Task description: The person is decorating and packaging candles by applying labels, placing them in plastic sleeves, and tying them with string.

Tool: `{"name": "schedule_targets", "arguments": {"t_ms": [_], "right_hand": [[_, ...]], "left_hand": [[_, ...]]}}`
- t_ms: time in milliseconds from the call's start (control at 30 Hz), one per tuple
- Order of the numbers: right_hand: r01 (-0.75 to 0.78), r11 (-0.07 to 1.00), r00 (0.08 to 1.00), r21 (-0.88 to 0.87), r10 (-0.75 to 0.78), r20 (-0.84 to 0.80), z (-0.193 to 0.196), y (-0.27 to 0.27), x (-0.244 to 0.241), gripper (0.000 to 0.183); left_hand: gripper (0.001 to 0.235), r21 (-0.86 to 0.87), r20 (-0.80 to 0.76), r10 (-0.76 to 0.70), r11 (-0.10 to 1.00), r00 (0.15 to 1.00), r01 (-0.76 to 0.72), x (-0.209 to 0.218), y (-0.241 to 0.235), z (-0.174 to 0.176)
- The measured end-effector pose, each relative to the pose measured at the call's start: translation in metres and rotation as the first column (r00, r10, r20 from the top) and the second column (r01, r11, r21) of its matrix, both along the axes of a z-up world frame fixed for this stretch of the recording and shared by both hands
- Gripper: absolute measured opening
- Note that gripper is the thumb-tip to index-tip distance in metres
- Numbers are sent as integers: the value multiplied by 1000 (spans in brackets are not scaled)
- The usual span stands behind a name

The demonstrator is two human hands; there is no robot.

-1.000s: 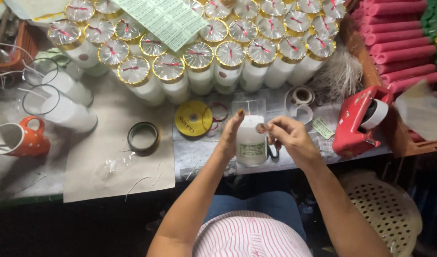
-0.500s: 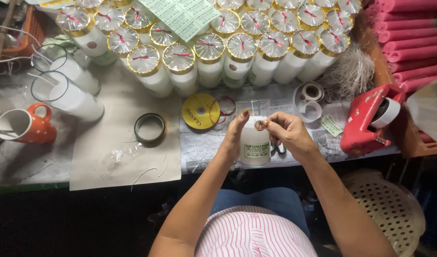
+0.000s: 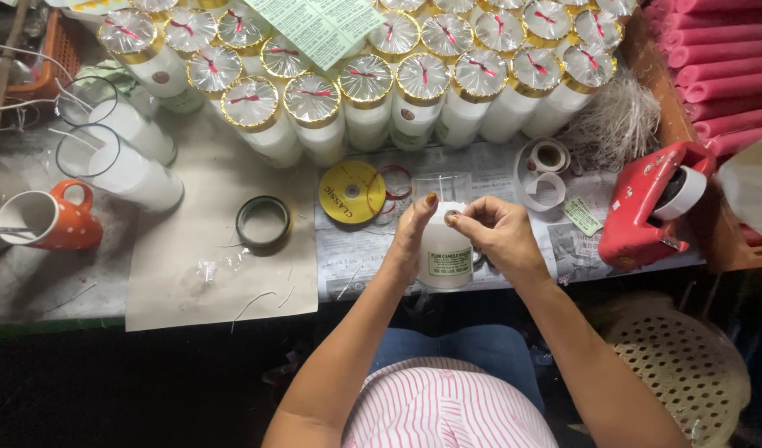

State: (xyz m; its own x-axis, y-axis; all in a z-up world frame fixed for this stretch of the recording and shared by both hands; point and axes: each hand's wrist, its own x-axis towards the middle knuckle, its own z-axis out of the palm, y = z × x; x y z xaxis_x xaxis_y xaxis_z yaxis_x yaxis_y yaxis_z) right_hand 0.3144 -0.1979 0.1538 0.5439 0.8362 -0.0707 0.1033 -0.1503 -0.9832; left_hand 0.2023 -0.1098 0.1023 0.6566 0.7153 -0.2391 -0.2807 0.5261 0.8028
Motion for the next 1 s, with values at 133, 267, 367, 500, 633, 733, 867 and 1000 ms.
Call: {"name": "schedule_targets", "arguments": {"t_ms": [133,267,367,500,633,733,867,1000], "right_hand": [[30,999,998,-17,-29,64,-5,0,6,12],[40,999,996,-17,-38,81,-27,2,25,45],[-69,997,994,-30,71,87,-5,5,25,66],[-164,986,985,15,163,60,2,15,15,99],[-181,976,976,118,163,144,-20,23,17,102],[-171,968,963,186,125,237,-40,25,12,102],[-135,967,923,214,45,383,-58,25,11,103],[-90,970,935,224,5,354,-69,25,16,103]], "left_hand": [[65,36,-21,-11,999,1000,11,-2,1,7],[70,95,38,-48,995,998,44,-1,10,-8],[68,179,78,-90,981,993,75,-3,24,-8],[80,436,5,-213,880,977,189,-4,56,-14],[95,456,-6,-232,865,973,209,-14,79,-16],[102,530,-111,-221,812,969,246,-23,84,-17],[96,578,-183,-147,784,972,227,-31,79,-20],[78,724,-271,77,674,960,150,-52,69,-28]]}}
